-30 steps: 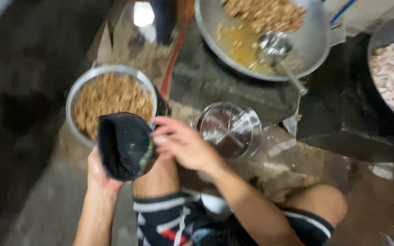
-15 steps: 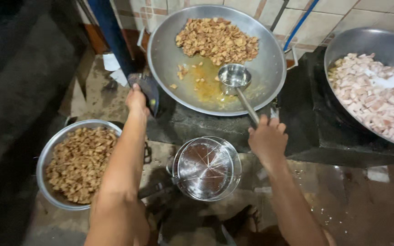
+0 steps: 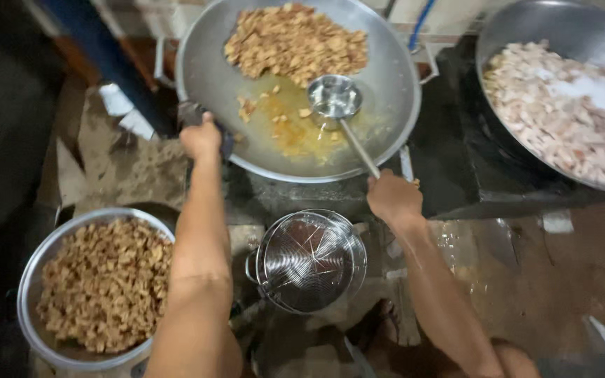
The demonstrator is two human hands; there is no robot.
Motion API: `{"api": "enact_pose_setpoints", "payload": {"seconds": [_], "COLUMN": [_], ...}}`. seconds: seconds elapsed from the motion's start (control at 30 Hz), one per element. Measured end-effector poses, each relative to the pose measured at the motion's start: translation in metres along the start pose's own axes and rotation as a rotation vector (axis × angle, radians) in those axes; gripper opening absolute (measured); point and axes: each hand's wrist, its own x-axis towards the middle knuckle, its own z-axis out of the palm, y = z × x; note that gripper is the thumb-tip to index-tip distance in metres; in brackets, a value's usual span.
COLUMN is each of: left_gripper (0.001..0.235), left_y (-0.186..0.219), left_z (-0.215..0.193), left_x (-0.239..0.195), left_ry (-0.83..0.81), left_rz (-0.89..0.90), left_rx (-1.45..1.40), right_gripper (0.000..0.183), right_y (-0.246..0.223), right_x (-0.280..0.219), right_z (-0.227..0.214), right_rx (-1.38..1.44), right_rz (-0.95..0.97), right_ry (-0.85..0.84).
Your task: The person uses a metal ladle and a handheld mesh strainer to scoop fried food bits out of a large wok of oil and transfers them into a large metal bowl.
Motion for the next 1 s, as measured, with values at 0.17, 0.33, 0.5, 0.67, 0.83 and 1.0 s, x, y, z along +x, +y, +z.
{"api": "enact_pose_setpoints", "payload": {"seconds": [0.17, 0.33, 0.5, 0.67, 0.83, 1.0], "left_gripper": [0.057, 0.046, 0.045, 0.044, 0.061, 0.080], "left_y": [0.000, 0.014, 0.019, 0.015, 0.001, -0.005], "left_z": [0.013, 0.003, 0.022, 0.034, 0.036, 0.034], "left_x": [-0.018, -0.084, -0.117, -0.104, -0.103, -0.093], "left_ry": [0.117, 0.210, 0.382, 0.275, 0.304, 0.241], "left_rz": [0.091, -0.097, -0.091, -0.043, -0.027, 0.107], "left_rx": [-0.001, -0.250, -0.296, -0.515, -0.336, -0.262], "right_gripper": [0.038, 0.036, 0.033, 0.031, 0.029, 0.021], "right_y": [-0.003, -0.002, 0.002, 0.004, 0.019, 0.011], "right_x": [0.005, -0.005, -0.006, -0.003, 0.004, 0.044], "right_z": [0.000, -0.006, 0.000, 0.007, 0.017, 0.027], "right_rx": [0.071, 0.065, 0.071, 0.077, 0.164, 0.816], "right_rz": [-0.001, -0.006, -0.082, -0.067, -0.157, 0.240], "right_ry": [0.014, 0.042, 0.148, 0.230, 0.096, -0.480]}}
